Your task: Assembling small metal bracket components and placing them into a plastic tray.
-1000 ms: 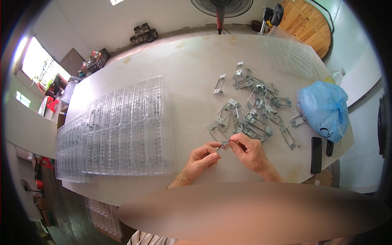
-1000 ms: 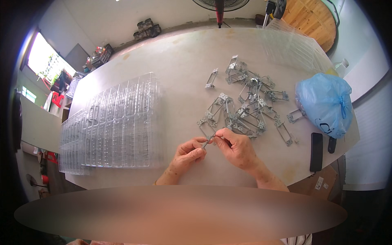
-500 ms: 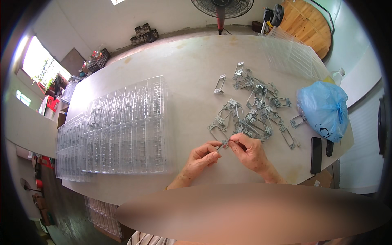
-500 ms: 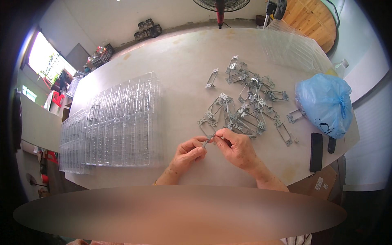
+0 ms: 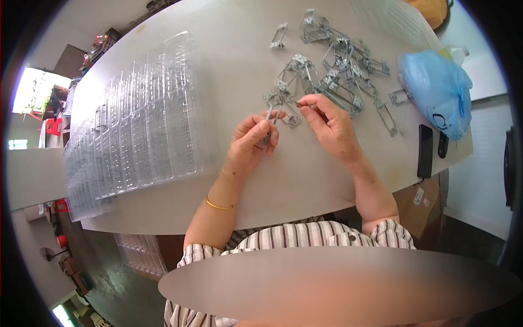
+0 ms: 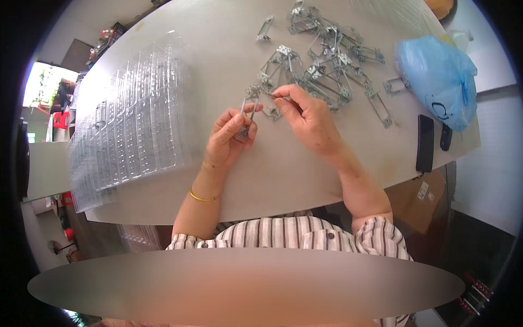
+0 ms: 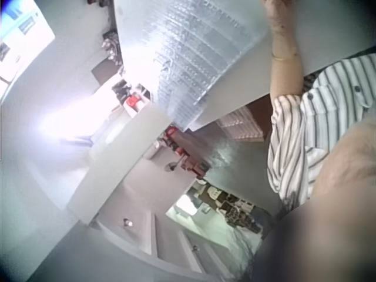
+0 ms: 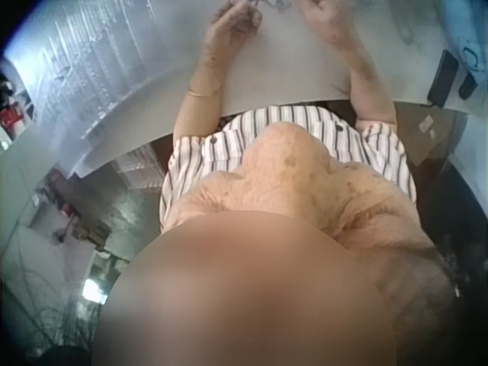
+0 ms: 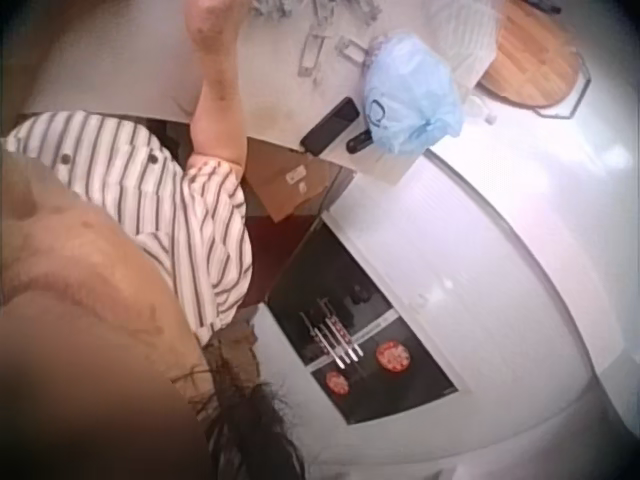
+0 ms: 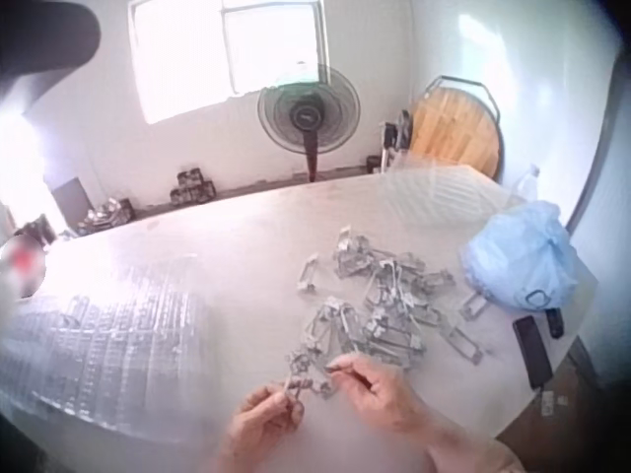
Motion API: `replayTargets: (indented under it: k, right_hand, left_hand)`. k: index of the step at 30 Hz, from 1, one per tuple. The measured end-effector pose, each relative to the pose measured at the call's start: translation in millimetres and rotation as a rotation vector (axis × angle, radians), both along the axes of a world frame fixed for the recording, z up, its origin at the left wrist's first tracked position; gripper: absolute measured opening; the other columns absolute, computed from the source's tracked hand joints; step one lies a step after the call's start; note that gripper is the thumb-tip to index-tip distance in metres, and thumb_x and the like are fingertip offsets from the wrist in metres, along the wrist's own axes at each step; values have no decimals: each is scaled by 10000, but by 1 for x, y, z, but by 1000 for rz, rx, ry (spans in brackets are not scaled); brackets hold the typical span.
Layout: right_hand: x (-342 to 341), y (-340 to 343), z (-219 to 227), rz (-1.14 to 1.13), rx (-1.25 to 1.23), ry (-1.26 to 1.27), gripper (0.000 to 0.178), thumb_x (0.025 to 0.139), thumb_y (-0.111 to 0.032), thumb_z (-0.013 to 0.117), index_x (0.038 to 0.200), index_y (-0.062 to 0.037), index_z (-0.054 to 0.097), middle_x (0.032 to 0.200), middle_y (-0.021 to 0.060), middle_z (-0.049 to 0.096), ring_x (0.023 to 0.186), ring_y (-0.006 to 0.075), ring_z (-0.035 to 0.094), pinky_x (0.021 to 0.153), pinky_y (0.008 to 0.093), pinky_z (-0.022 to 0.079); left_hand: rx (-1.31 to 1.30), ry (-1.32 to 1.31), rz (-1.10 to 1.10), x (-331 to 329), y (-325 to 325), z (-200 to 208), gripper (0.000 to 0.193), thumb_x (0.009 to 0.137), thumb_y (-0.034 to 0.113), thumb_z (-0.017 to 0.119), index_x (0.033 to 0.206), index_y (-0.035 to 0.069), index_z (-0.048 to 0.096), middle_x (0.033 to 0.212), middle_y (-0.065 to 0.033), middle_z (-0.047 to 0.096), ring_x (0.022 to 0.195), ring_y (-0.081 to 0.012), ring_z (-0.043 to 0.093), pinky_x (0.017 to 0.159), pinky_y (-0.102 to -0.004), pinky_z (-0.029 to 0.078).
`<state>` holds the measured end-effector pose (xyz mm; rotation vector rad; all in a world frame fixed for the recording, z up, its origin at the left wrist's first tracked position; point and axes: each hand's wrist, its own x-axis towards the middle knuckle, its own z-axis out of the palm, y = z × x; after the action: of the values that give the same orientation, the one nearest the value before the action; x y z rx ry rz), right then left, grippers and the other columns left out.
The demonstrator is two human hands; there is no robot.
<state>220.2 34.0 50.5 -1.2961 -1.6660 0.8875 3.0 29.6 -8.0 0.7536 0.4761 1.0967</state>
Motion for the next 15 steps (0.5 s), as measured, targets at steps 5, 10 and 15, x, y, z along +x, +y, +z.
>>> replayTargets:
  k: [5, 10, 15]
  right_hand:
    - [-5, -10, -12, 12, -37, 84, 116, 973, -122, 657, 1048, -34, 649, 732, 10, 617, 642, 64, 491, 592, 247, 431]
    - [-5, -12, -8, 9, -39, 79, 114, 969, -121, 657, 1037, -29, 651, 735, 5, 626, 639, 56, 493, 576, 248, 426]
    - [-5, -8, -8, 41, 24, -10, 82, 951, -99, 653, 995, -30, 639, 700, 43, 620, 603, 86, 506, 560, 263, 439]
  left_hand:
    - [-6, -24, -8, 3, -6, -2, 174, 1024, 198, 575, 1002, 43, 653, 1207, -183, 640, 759, -115, 595, 565, -248, 475]
    - [46, 99, -50, 3, -7, -5, 175, 1011, 195, 605, 957, 39, 662, 1204, -174, 646, 714, -99, 587, 563, -234, 477]
    - [81, 156, -31, 2, -7, 0, 177, 1018, 192, 586, 1022, 27, 650, 1221, -183, 625, 743, -114, 569, 565, -232, 444]
